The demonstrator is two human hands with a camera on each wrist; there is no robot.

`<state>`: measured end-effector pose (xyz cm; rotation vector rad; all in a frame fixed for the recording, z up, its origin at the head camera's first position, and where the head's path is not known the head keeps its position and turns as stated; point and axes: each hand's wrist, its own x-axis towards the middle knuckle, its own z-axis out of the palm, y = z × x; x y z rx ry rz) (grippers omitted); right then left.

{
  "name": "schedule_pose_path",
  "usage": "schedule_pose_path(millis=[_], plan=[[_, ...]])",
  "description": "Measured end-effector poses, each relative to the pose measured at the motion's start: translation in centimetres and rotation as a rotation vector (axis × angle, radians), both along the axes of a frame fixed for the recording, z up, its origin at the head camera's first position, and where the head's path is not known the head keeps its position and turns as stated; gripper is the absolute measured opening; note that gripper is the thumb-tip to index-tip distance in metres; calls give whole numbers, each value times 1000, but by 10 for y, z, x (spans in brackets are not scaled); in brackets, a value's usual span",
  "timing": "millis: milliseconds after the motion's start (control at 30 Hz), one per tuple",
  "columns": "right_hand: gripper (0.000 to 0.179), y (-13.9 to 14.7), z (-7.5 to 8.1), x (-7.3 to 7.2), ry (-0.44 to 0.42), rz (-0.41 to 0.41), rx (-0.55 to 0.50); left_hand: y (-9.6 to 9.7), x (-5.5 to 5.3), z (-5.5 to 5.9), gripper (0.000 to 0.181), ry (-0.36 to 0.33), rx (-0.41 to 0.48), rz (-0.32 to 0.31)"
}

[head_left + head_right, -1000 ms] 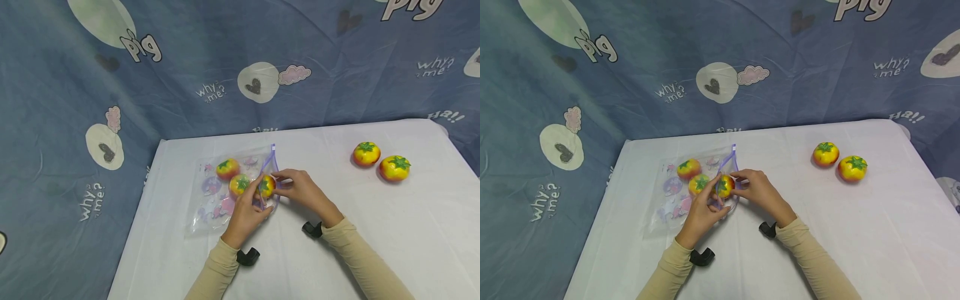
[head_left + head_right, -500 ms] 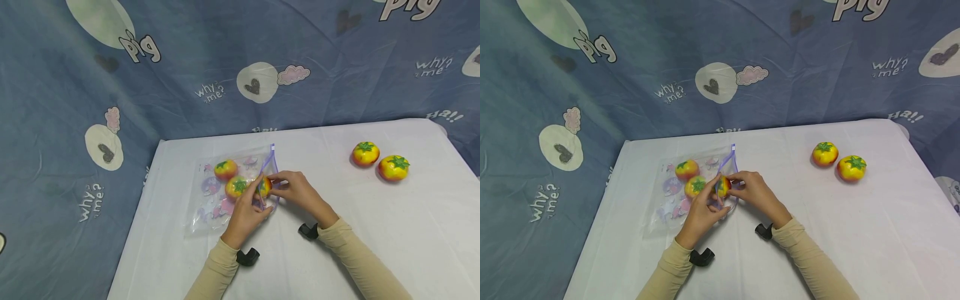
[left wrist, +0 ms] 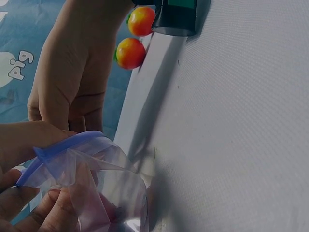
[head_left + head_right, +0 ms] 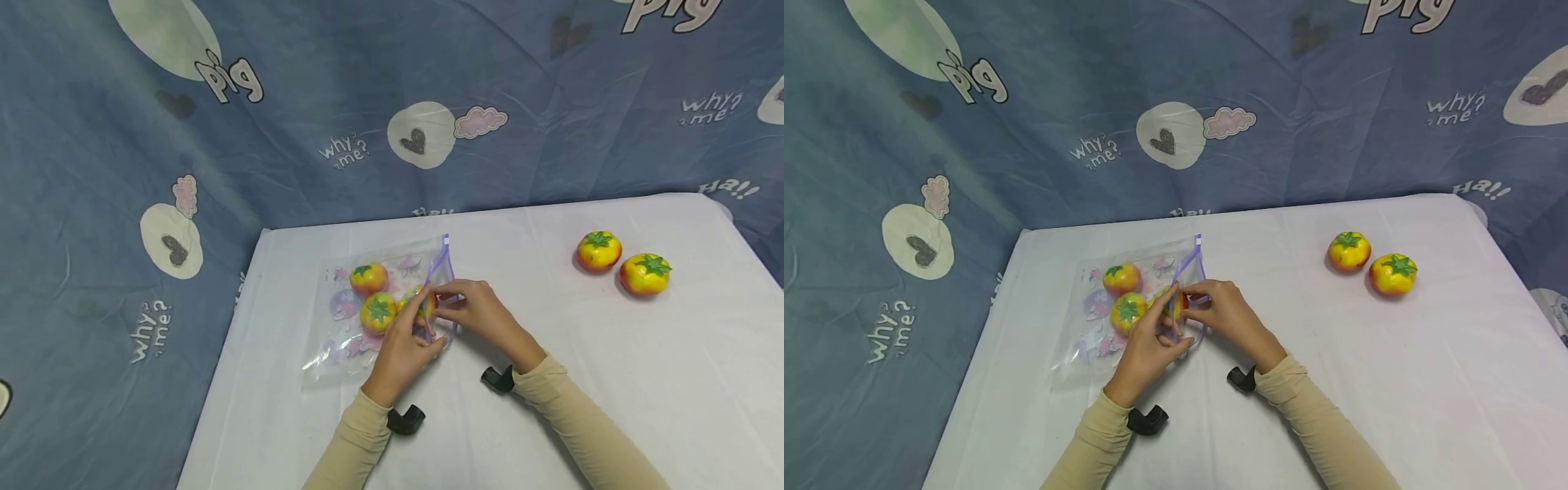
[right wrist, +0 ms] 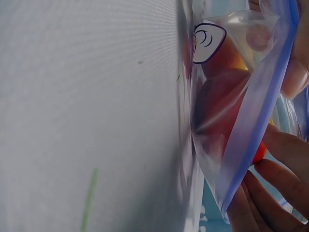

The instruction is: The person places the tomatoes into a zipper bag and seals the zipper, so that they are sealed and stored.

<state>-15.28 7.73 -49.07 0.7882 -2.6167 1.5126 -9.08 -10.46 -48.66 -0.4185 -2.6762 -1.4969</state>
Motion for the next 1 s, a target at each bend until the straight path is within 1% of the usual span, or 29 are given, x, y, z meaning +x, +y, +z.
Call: schedule_pose_path(millis=[100, 400, 767, 1000], plan=[[38, 0, 0, 0, -3, 0, -3, 0, 0, 0, 93, 2, -4, 3], [36, 1, 0, 0, -18, 34, 4, 0, 1, 0, 94, 16, -23, 6], [29, 3, 0, 0, 9, 41, 45, 0, 0, 1, 94, 23, -31, -2], [27, 3, -1, -1, 46, 45, 85, 0, 1, 0, 94, 22, -29, -3]])
